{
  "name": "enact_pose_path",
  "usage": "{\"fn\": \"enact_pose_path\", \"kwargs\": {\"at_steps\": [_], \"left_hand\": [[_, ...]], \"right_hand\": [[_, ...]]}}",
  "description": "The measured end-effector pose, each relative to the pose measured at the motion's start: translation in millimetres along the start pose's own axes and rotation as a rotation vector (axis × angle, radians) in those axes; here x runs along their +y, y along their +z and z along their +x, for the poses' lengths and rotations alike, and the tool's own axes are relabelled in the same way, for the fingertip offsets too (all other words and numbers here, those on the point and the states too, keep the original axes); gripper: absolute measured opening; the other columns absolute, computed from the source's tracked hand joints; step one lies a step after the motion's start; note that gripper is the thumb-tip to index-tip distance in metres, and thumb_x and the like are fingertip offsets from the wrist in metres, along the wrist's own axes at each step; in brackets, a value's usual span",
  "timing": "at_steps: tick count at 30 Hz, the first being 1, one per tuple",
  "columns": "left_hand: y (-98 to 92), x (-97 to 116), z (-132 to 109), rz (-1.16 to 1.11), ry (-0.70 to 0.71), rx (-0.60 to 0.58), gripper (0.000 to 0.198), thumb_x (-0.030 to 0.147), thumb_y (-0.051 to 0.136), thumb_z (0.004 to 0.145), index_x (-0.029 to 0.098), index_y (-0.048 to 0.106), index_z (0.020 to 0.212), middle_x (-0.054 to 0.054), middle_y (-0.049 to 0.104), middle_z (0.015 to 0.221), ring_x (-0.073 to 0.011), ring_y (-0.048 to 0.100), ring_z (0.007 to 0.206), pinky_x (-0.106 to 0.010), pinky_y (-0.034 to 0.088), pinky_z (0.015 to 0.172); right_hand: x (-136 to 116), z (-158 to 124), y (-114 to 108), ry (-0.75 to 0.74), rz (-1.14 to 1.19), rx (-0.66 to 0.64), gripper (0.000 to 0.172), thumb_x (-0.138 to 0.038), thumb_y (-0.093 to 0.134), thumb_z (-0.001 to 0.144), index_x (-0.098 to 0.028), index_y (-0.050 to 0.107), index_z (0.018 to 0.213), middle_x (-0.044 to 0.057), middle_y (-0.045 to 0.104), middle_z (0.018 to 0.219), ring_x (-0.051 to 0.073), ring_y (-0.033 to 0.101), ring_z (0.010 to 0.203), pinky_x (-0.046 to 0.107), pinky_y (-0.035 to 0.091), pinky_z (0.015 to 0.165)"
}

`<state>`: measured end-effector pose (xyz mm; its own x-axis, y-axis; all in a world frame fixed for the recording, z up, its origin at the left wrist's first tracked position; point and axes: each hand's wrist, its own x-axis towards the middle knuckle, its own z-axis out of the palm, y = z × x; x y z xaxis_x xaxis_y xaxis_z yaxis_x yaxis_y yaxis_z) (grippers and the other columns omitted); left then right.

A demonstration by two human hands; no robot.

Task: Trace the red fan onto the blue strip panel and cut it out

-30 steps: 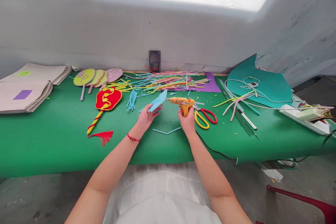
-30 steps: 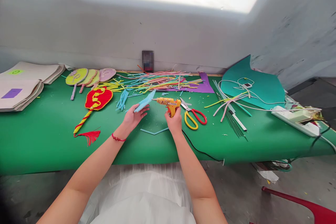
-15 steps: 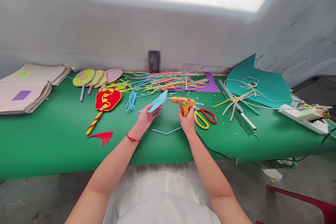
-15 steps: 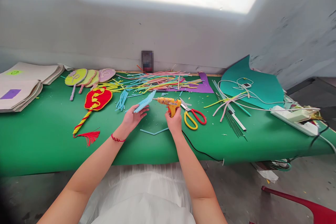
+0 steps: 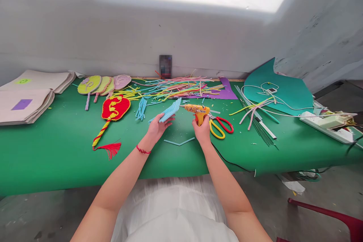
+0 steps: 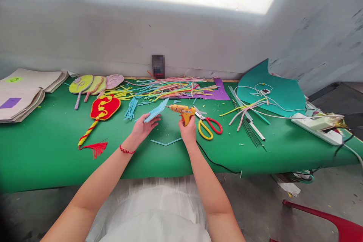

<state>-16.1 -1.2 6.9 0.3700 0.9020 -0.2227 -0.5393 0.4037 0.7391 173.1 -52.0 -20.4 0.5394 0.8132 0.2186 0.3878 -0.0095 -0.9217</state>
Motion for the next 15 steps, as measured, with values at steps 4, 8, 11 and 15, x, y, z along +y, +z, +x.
{"fn": "enact_pose_path", "kwargs": {"at_steps": [4,8,11,15], "left_hand": [[-0.5,-0.2,0.0,0.0,-0.001,-0.01,0.027,0.027,0.05,0.083,0.012,0.071,0.092,-0.01,0.072,0.095,-0.0174,0.066,0.082,-0.028,0.047,0.073],[-1.9,-1.1,0.5,0.0,0.003,-0.021,0.027,0.028,0.051,0.083,0.012,0.07,0.093,-0.01,0.072,0.095,-0.0177,0.066,0.082,-0.028,0.047,0.073],[-3.4,-2.1,1.7,-0.001,0.0,-0.026,0.026,0.028,0.053,0.081,0.012,0.07,0.092,-0.01,0.072,0.095,-0.018,0.066,0.082,-0.029,0.047,0.074],[-4.2,-2.7,2.8,0.01,-0.006,-0.029,0.026,0.029,0.053,0.081,0.012,0.07,0.092,-0.011,0.072,0.095,-0.0182,0.066,0.082,-0.029,0.047,0.074]], "right_hand": [[1.1,0.7,-0.2,0.008,-0.013,0.0,0.029,-0.031,0.058,0.074,-0.021,0.044,0.097,0.003,0.057,0.079,0.021,0.055,0.068,0.035,0.045,0.065],[2.7,1.8,-0.2,0.015,-0.016,0.005,0.03,-0.031,0.058,0.073,-0.021,0.044,0.097,0.004,0.058,0.081,0.021,0.055,0.069,0.035,0.045,0.065],[4.4,2.8,0.2,0.012,-0.014,0.01,0.03,-0.031,0.058,0.073,-0.021,0.044,0.097,0.005,0.059,0.084,0.021,0.056,0.071,0.035,0.045,0.067],[7.1,4.1,0.6,0.004,-0.026,0.011,0.029,-0.033,0.057,0.074,-0.021,0.044,0.098,0.006,0.06,0.086,0.022,0.057,0.074,0.036,0.045,0.07]]}}
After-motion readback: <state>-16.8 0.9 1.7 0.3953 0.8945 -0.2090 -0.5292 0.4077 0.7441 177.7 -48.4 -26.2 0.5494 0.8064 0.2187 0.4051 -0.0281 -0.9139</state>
